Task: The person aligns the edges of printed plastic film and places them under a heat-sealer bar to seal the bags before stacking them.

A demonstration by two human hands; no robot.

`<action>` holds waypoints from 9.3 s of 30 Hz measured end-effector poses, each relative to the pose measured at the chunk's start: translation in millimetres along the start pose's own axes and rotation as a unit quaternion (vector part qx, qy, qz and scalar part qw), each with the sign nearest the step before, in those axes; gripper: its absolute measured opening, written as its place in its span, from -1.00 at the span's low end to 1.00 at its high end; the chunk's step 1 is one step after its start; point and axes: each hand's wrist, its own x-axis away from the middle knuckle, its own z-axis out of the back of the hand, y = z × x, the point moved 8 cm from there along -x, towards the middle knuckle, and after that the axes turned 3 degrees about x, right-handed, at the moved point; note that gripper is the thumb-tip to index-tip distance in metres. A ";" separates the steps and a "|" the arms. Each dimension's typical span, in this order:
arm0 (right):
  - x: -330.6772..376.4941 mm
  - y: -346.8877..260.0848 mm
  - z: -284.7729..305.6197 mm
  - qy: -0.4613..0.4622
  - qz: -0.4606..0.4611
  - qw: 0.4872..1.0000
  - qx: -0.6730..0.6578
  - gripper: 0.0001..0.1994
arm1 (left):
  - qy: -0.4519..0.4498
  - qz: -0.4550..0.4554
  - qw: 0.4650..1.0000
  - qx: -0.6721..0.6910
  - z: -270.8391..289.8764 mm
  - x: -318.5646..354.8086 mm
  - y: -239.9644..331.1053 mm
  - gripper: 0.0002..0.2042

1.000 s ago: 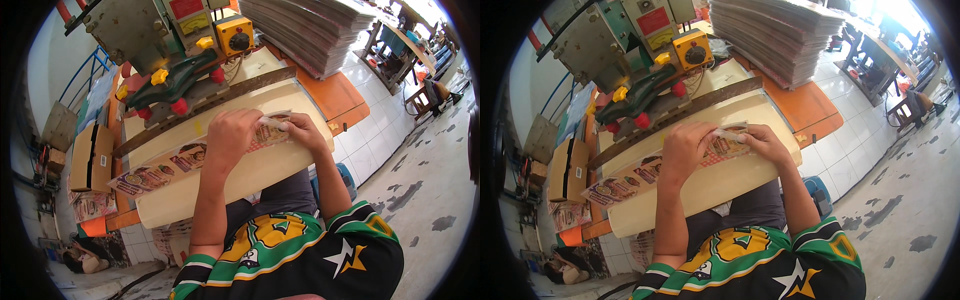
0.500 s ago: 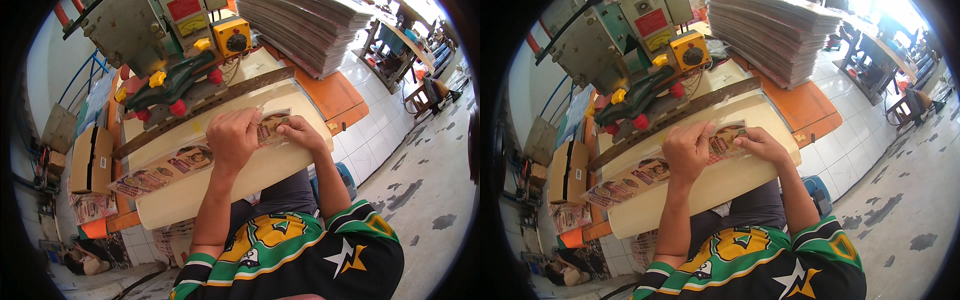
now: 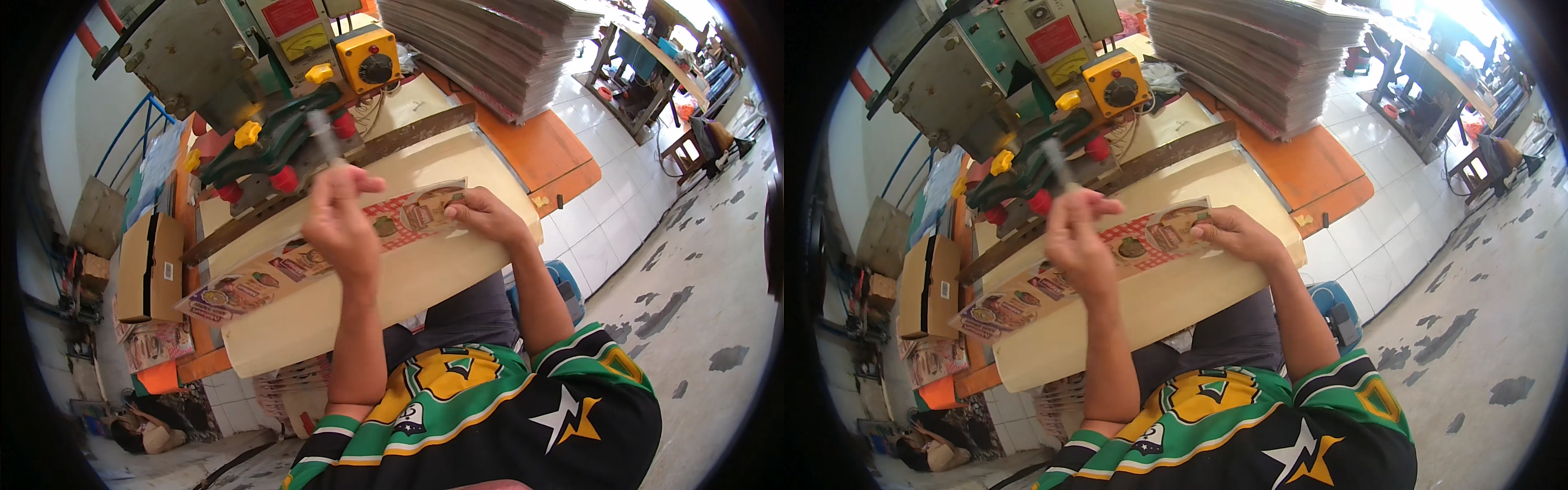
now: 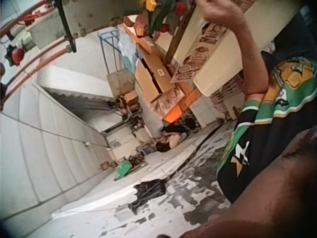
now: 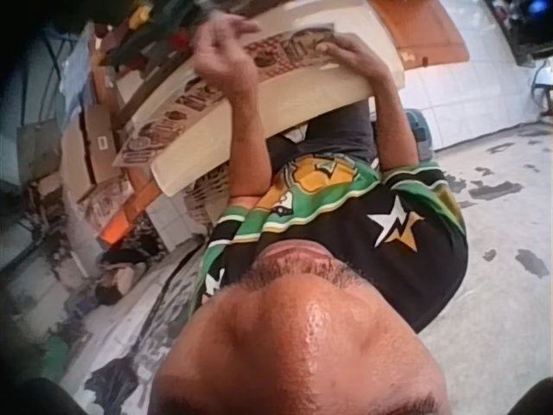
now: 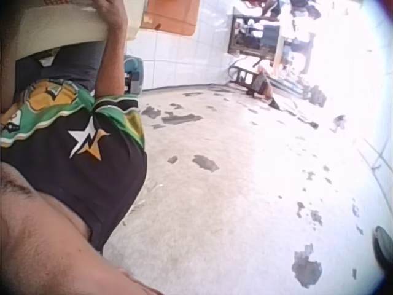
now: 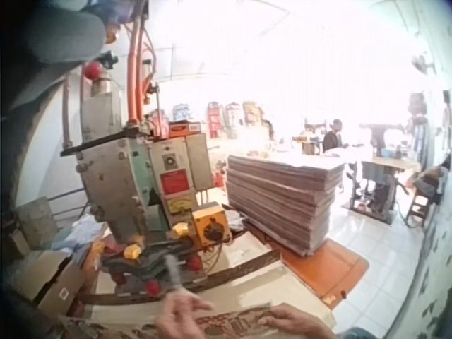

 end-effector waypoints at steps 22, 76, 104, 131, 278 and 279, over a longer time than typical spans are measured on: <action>5.9 -4.2 3.4 0.029 -0.040 0.996 0.069 -0.68 | 0.043 0.202 0.804 0.557 53.0 3.7 -13.4 -0.85; -5.9 -28.8 -15.5 -0.073 0.066 0.995 0.022 -0.57 | -0.293 -0.034 0.907 -0.301 42.3 8.7 7.2 -0.87; 1.2 -17.5 -14.7 -0.050 0.020 0.996 -0.072 -0.69 | -0.041 -0.161 0.941 -0.296 40.7 39.3 31.8 -0.83; 12.1 38.9 0.7 0.014 -0.114 0.993 -0.040 -0.69 | -0.064 -0.073 0.969 -0.228 46.4 33.8 22.3 -0.88; 72.6 24.4 169.4 0.286 0.018 0.916 -0.282 -0.62 | 0.030 0.067 0.995 0.063 199.5 -0.7 63.1 -0.84; 74.2 28.9 170.4 0.294 0.013 0.914 -0.279 -0.62 | 0.035 0.069 0.994 0.073 198.5 0.0 62.8 -0.84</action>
